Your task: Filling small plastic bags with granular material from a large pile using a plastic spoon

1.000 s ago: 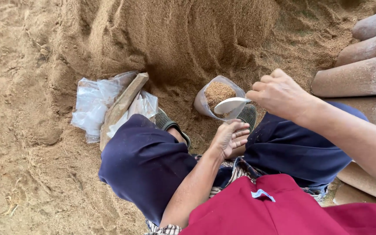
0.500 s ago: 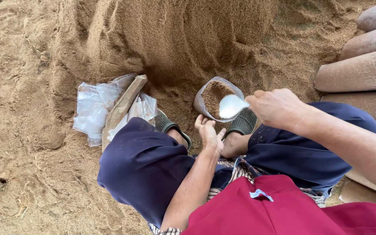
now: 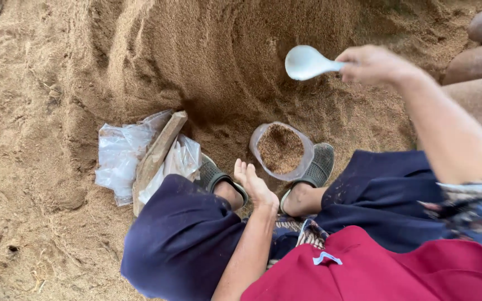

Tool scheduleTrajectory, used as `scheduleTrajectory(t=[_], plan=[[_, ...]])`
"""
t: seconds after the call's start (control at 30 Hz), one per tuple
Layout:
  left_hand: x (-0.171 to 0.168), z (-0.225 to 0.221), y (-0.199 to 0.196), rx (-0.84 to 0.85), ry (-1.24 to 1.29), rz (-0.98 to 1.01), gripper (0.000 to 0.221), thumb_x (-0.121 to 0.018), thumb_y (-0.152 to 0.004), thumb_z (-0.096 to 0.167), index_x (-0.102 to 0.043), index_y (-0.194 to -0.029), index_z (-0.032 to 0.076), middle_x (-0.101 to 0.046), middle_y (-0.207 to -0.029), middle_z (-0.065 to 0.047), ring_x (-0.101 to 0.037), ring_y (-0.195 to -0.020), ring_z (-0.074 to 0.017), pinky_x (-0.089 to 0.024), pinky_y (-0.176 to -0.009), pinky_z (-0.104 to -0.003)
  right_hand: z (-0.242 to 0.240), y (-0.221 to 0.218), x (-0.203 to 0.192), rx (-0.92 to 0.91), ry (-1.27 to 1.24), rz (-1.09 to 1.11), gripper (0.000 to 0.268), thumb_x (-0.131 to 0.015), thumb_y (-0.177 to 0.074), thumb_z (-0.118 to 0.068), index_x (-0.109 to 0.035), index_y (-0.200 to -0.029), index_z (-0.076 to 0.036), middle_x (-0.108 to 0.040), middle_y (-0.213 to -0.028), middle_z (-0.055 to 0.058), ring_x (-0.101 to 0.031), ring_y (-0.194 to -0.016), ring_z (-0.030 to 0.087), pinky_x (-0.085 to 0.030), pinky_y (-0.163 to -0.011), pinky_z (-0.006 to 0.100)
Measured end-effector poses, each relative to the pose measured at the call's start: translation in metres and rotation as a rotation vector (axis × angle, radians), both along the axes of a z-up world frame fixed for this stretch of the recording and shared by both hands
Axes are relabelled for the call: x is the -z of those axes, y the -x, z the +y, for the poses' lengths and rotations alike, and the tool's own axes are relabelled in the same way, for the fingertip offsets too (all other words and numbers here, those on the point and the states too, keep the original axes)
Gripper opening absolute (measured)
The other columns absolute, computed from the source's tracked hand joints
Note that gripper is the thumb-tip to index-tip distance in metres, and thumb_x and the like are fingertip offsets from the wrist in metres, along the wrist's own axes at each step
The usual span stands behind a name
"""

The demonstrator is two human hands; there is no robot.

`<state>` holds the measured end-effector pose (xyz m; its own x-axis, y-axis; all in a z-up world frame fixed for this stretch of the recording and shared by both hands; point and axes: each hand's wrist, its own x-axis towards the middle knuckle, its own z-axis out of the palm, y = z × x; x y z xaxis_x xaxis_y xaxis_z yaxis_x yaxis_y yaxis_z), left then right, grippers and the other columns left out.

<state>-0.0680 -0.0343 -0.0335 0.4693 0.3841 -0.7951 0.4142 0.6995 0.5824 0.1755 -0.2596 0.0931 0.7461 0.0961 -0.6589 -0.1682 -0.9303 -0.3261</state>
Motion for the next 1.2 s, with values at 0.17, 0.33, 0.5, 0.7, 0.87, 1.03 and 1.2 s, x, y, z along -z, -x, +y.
scheduleTrajectory(t=[0.17, 0.33, 0.5, 0.7, 0.87, 1.03, 1.2], plan=[[0.01, 0.0, -0.01, -0.094, -0.123, 0.064, 0.054, -0.05, -0.101, 0.022, -0.037, -0.153, 0.023, -0.029, -0.162, -0.014, -0.024, -0.152, -0.0308, -0.012, -0.12, -0.062, -0.06, -0.012, 0.214, 0.188, -0.207, 0.255, 0.035, -0.064, -0.089, -0.02, -0.07, -0.12, -0.005, -0.076, -0.087, 0.016, -0.068, -0.072, 0.023, -0.053, -0.065, 0.034], [0.014, 0.007, -0.021, -0.098, -0.13, 0.107, 0.052, -0.05, -0.102, 0.026, -0.038, -0.153, 0.026, -0.03, -0.163, -0.01, -0.024, -0.153, -0.0296, -0.009, -0.12, -0.062, -0.029, 0.001, 0.261, 0.35, -0.336, 0.314, 0.039, -0.064, -0.089, -0.021, -0.066, -0.125, -0.006, -0.074, -0.084, 0.013, -0.062, -0.065, 0.014, -0.051, -0.06, 0.025], [0.01, 0.006, -0.029, -0.103, -0.143, 0.135, 0.05, -0.049, -0.102, 0.027, -0.041, -0.151, 0.027, -0.035, -0.161, -0.008, -0.026, -0.153, -0.0272, -0.011, -0.12, -0.06, 0.007, -0.027, 0.27, 0.414, -0.476, 0.157, 0.037, -0.061, -0.096, -0.022, -0.062, -0.13, -0.008, -0.073, -0.084, 0.008, -0.062, -0.064, 0.009, -0.051, -0.057, 0.02], [0.004, 0.007, -0.038, -0.113, -0.126, 0.13, 0.049, -0.048, -0.102, 0.025, -0.042, -0.15, 0.027, -0.04, -0.161, -0.006, -0.026, -0.153, -0.0267, -0.01, -0.12, -0.058, 0.04, -0.048, 0.237, 0.481, -0.641, -0.043, 0.033, -0.06, -0.098, -0.019, -0.063, -0.128, -0.007, -0.071, -0.084, 0.008, -0.06, -0.063, 0.007, -0.052, -0.055, 0.015], [-0.005, 0.006, -0.041, -0.096, -0.142, 0.061, 0.047, -0.047, -0.101, 0.024, -0.045, -0.148, 0.024, -0.049, -0.155, -0.006, -0.031, -0.151, -0.0277, -0.014, -0.12, -0.056, 0.043, -0.045, 0.18, 0.539, -0.73, -0.078, 0.03, -0.062, -0.096, -0.021, -0.064, -0.124, -0.013, -0.071, -0.084, 0.002, -0.059, -0.063, 0.001, -0.053, -0.056, 0.01], [-0.008, 0.0, -0.035, -0.046, -0.127, -0.059, 0.047, -0.045, -0.103, 0.023, -0.044, -0.15, 0.023, -0.047, -0.157, -0.006, -0.031, -0.151, -0.0267, -0.014, -0.119, -0.054, 0.024, -0.021, 0.106, 0.487, -0.806, -0.088, 0.027, -0.065, -0.094, -0.02, -0.065, -0.12, -0.012, -0.069, -0.081, 0.003, -0.058, -0.062, -0.001, -0.051, -0.057, 0.01], [-0.011, 0.006, -0.019, -0.025, -0.03, -0.244, 0.052, -0.038, -0.1, 0.018, -0.04, -0.15, 0.007, -0.045, -0.155, -0.013, -0.042, -0.142, -0.023, -0.029, -0.12, -0.035, 0.016, 0.022, 0.009, 0.529, -0.718, 0.169, 0.03, -0.061, -0.097, -0.01, -0.063, -0.127, -0.009, -0.069, -0.09, 0.003, -0.057, -0.067, 0.003, -0.045, -0.056, 0.01]])
